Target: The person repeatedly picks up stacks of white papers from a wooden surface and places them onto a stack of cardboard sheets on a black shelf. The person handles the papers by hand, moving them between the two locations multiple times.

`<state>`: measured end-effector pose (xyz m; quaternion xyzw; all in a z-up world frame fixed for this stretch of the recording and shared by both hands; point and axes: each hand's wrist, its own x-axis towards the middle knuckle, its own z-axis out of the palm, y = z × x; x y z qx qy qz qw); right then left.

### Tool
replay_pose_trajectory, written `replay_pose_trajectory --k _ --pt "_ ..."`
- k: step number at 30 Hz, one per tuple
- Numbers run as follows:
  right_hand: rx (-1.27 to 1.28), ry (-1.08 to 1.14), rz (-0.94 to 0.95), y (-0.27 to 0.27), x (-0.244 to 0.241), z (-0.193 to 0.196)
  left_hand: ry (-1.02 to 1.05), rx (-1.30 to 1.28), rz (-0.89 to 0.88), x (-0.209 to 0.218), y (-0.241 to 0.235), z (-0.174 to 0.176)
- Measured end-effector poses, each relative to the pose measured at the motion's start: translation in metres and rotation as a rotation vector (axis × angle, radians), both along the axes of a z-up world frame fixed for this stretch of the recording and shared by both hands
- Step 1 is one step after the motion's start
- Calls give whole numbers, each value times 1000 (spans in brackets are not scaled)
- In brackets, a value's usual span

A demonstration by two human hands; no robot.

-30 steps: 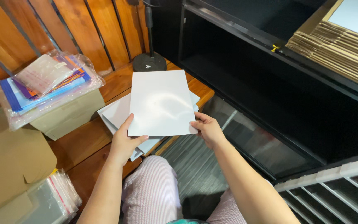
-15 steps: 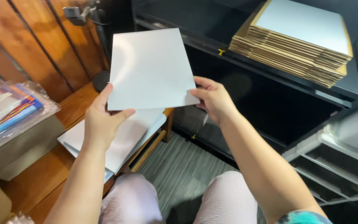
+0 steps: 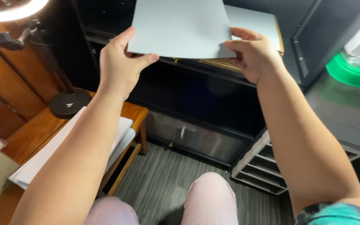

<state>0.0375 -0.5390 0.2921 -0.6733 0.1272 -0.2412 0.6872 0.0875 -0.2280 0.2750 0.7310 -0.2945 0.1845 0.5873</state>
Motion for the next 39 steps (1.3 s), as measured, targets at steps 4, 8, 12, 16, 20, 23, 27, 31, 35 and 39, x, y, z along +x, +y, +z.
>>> replay_pose_trajectory --k 4,8,12,16,20,23,27,31,35,39 --pt "15 -8 -110 -24 -30 23 -83 -56 -71 31 -56 5" --pt "-54 32 -206 -55 -42 31 32 -22 -77 48 -106 15" --pt "-27 -79 -138 -83 -43 31 45 13 -71 58 -143 22" --pt "-48 -45 -206 -97 -41 34 91 49 -55 63 -166 26" --pt "-26 -54 -243 -114 -34 32 130 88 -65 72 -182 25" --pt "-59 0 -271 -126 -26 29 130 127 -49 82 -193 22" --pt "-79 50 -301 -136 -17 24 158 203 -32 85 -198 23" --pt "-57 38 -280 -135 -13 21 160 256 -28 92 -201 22" --pt "-74 39 -257 -145 -5 15 164 330 -3 98 -205 18" --pt "-89 86 -296 -149 -1 10 169 422 28 99 -205 18"
